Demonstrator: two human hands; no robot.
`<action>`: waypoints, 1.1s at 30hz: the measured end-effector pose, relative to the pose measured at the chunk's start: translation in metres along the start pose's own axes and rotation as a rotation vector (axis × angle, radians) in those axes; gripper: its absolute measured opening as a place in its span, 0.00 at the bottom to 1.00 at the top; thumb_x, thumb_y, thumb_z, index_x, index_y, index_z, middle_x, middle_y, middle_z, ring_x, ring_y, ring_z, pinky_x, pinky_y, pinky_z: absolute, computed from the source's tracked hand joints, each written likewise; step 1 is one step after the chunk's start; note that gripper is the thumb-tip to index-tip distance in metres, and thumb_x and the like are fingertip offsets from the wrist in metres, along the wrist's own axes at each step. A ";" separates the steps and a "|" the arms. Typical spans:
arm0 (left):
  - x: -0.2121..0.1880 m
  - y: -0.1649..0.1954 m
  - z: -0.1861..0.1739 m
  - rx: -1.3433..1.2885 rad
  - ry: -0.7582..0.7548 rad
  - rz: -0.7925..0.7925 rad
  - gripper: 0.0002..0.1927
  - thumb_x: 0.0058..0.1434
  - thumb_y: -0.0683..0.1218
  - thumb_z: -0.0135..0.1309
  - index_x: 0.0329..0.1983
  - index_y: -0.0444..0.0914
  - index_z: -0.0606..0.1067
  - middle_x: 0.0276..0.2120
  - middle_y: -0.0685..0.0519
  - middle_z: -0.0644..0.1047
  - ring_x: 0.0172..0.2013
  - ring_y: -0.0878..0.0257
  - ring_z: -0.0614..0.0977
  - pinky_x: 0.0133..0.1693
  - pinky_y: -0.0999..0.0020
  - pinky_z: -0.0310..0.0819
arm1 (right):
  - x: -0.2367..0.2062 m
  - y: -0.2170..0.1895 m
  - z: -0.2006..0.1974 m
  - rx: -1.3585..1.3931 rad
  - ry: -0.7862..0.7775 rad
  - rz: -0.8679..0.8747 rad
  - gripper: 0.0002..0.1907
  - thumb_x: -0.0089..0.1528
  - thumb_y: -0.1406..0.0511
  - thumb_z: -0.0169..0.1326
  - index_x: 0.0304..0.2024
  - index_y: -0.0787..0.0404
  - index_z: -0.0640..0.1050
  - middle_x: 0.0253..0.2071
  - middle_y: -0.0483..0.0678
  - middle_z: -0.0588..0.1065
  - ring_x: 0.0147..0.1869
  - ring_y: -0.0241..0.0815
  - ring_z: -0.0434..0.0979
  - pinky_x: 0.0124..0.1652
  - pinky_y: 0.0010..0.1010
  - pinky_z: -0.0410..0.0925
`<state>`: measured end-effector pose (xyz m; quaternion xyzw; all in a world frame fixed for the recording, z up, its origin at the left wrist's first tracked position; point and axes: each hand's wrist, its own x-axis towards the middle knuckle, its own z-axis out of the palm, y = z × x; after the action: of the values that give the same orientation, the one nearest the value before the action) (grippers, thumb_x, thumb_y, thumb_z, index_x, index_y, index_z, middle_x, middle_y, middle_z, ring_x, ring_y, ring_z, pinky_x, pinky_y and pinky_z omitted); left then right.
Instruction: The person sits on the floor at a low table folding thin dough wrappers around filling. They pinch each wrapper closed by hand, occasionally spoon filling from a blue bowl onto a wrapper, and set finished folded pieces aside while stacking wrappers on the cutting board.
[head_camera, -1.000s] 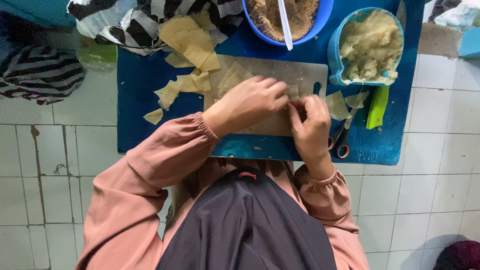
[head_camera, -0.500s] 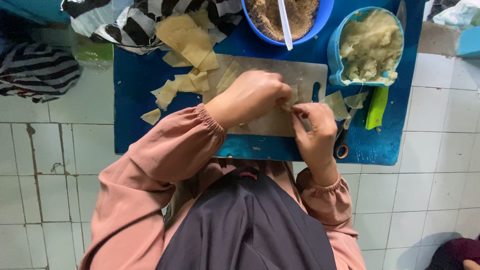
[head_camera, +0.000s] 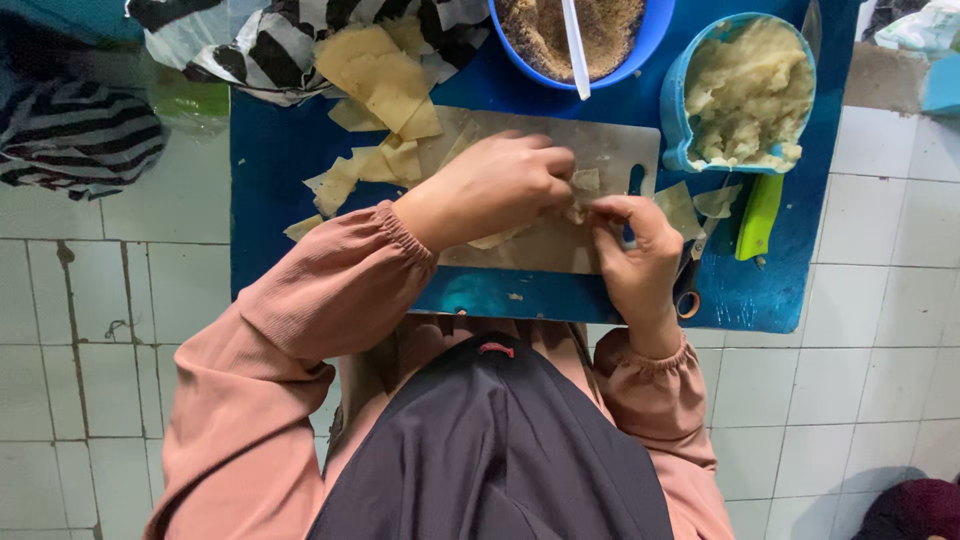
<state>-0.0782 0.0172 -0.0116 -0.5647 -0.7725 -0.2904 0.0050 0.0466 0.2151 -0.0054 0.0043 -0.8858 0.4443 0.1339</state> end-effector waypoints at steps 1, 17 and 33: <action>0.000 0.000 0.002 0.015 0.002 0.008 0.04 0.53 0.45 0.60 0.33 0.44 0.80 0.39 0.54 0.76 0.44 0.53 0.79 0.46 0.57 0.75 | 0.000 0.000 0.000 -0.038 0.007 -0.035 0.08 0.62 0.77 0.60 0.43 0.66 0.78 0.42 0.53 0.78 0.44 0.49 0.79 0.46 0.32 0.71; 0.014 -0.004 0.035 -0.230 0.117 -0.243 0.05 0.56 0.44 0.59 0.29 0.38 0.78 0.31 0.44 0.78 0.38 0.43 0.80 0.40 0.49 0.74 | 0.003 -0.008 0.005 -0.342 -0.086 -0.165 0.05 0.62 0.73 0.58 0.40 0.69 0.77 0.40 0.58 0.73 0.45 0.59 0.74 0.47 0.44 0.67; -0.010 0.006 0.010 0.237 0.117 0.095 0.05 0.57 0.45 0.54 0.35 0.42 0.77 0.37 0.53 0.76 0.42 0.57 0.80 0.43 0.63 0.73 | -0.001 -0.008 0.001 -0.590 -0.098 -0.405 0.09 0.65 0.71 0.59 0.47 0.67 0.76 0.47 0.55 0.74 0.50 0.58 0.73 0.49 0.45 0.66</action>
<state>-0.0662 0.0140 -0.0202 -0.5781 -0.7722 -0.2290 0.1306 0.0479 0.2090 0.0001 0.1623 -0.9624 0.1332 0.1721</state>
